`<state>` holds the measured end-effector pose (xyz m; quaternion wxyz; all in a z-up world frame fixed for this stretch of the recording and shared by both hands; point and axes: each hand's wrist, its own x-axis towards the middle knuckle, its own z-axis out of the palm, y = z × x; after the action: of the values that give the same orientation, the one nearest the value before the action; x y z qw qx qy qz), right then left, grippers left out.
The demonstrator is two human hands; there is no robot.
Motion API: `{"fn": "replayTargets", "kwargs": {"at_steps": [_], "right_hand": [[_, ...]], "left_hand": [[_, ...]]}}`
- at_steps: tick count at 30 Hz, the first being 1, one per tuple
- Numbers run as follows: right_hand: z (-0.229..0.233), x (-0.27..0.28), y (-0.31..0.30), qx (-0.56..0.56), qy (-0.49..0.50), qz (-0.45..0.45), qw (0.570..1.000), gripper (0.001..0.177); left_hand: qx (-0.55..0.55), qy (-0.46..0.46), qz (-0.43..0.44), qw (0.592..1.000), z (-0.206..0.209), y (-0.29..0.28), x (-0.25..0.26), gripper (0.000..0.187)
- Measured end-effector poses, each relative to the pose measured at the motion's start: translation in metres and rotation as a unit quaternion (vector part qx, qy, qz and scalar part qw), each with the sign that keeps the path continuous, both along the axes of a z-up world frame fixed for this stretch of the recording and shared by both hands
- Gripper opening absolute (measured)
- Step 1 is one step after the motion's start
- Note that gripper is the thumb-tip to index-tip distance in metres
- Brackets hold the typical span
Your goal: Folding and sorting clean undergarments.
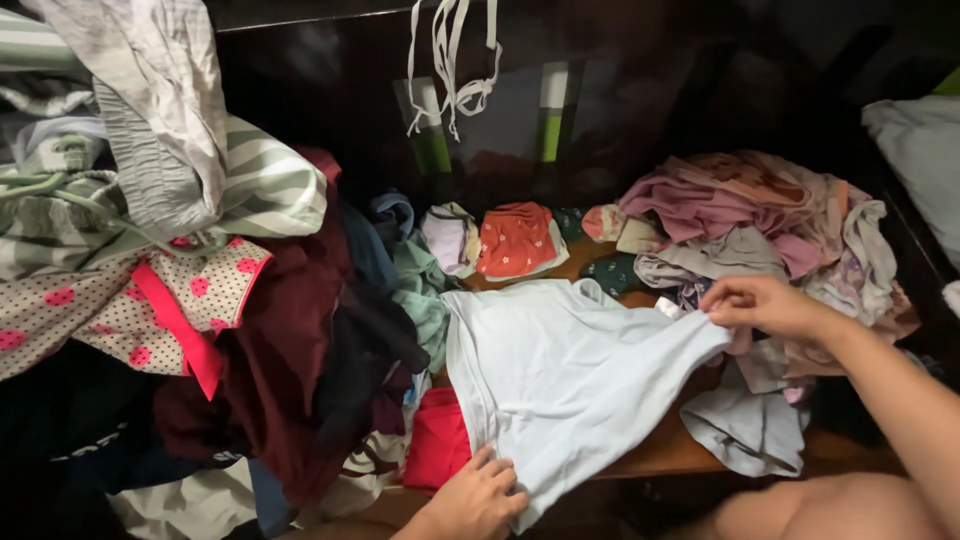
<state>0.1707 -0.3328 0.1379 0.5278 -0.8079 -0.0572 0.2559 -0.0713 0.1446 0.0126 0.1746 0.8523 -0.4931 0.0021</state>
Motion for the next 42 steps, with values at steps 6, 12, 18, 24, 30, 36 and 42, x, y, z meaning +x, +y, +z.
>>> {"fn": "replayTargets", "kwargs": {"at_steps": [6,12,18,24,30,36,42], "right_hand": [[-0.013,-0.007,0.028,-0.11,0.066,0.007,0.992,0.023],[-0.154,-0.074,0.013,-0.23,-0.337,-0.028,0.913,0.022],[-0.172,-0.071,-0.01,-0.064,-0.135,-0.161,0.976,0.023],[-0.096,-0.038,-0.03,0.103,-0.059,-0.23,0.966,0.02],[0.02,-0.015,-0.009,0.036,-0.028,-0.079,0.996,0.029],[0.055,0.043,-0.006,-0.311,-0.296,0.089,0.899,0.05],[0.12,0.016,0.01,-0.343,-0.446,-0.009,0.827,0.045]], "left_hand": [[0.003,0.004,-0.005,1.0,-0.022,0.001,-0.005,0.014],[-0.01,-0.048,-0.003,0.999,-0.054,0.002,-0.004,0.012],[-0.068,-0.062,0.056,0.994,-0.075,-0.001,0.015,0.026],[-0.42,0.105,0.39,0.813,0.067,-0.017,0.048,0.025],[-0.448,0.042,0.537,0.714,0.165,0.013,0.114,0.018],[-0.459,-0.032,0.497,0.736,0.224,0.034,0.195,0.015],[-0.551,0.041,0.375,0.744,0.262,0.044,0.176,0.014]]}}
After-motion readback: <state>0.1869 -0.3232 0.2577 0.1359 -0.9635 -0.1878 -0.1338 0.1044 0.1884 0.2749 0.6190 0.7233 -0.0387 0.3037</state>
